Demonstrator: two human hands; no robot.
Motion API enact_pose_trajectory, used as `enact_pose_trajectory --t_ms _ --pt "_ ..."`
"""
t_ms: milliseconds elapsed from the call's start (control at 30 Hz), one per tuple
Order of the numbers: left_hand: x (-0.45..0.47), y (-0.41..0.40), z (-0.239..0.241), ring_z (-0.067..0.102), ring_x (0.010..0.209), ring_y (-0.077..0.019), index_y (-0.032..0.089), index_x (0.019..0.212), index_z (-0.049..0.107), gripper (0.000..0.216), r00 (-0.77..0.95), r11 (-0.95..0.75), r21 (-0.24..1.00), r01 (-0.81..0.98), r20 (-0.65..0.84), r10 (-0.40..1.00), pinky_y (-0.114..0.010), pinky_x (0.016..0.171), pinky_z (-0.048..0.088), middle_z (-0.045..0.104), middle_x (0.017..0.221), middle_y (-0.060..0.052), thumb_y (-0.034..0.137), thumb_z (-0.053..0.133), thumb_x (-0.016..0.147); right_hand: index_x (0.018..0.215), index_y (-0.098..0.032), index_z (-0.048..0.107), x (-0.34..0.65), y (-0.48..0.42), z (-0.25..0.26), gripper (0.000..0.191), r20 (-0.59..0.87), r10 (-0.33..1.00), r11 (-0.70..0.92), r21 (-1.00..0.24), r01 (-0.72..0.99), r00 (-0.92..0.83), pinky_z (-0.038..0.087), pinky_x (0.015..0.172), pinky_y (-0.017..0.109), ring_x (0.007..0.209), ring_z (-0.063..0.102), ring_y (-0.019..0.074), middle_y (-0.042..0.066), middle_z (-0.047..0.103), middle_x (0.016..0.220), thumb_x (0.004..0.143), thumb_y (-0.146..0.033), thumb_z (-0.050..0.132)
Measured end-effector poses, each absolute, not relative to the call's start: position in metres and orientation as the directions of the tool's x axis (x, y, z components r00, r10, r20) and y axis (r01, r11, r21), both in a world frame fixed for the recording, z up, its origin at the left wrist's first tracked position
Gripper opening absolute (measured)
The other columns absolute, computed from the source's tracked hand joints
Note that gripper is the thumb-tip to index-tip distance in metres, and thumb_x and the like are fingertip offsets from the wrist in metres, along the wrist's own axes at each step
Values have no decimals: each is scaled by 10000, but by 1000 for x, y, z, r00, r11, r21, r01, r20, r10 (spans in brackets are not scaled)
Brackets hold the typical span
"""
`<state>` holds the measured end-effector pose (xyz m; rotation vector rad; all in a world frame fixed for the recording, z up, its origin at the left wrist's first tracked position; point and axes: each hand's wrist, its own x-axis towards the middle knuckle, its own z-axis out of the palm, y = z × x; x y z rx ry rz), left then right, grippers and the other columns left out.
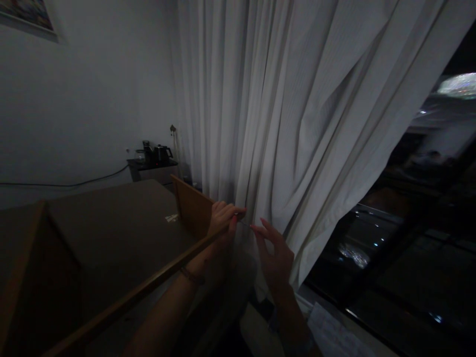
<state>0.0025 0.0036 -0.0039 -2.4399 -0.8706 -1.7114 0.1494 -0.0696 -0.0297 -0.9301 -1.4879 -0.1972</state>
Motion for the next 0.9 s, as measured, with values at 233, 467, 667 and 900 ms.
enact_pose_trajectory --t_ms 233,467,667,900 --pt "1 0 -1 537 780 -210 213 933 653 398 258 -820 304 485 846 466 -398 820 381 685 786 -44 318 270 936 961 -286 706 159 -69 -34 179 939 344 662 -260 703 23 526 772 319 881 621 163 20 671 940 847 -155 663" --pt "1 -2 1 542 779 -208 215 916 652 400 248 -812 325 486 839 484 -396 815 382 677 772 -41 315 264 935 943 -240 683 155 -73 -27 133 894 448 713 -355 604 -3 512 736 293 806 630 150 5 694 844 857 -151 635" --pt "1 0 -1 539 773 -214 210 932 653 424 253 -823 310 475 848 466 -399 819 385 664 770 -51 334 248 940 911 -249 710 153 -74 -28 122 822 561 667 -519 534 99 533 738 291 803 660 149 6 710 847 895 -231 590" --pt "1 3 -4 536 754 -212 219 933 657 440 259 -820 300 488 847 464 -401 799 378 679 768 -47 355 239 942 1237 -278 589 157 -68 -33 343 797 579 594 -557 581 173 553 802 319 840 695 160 4 735 911 894 -292 610"
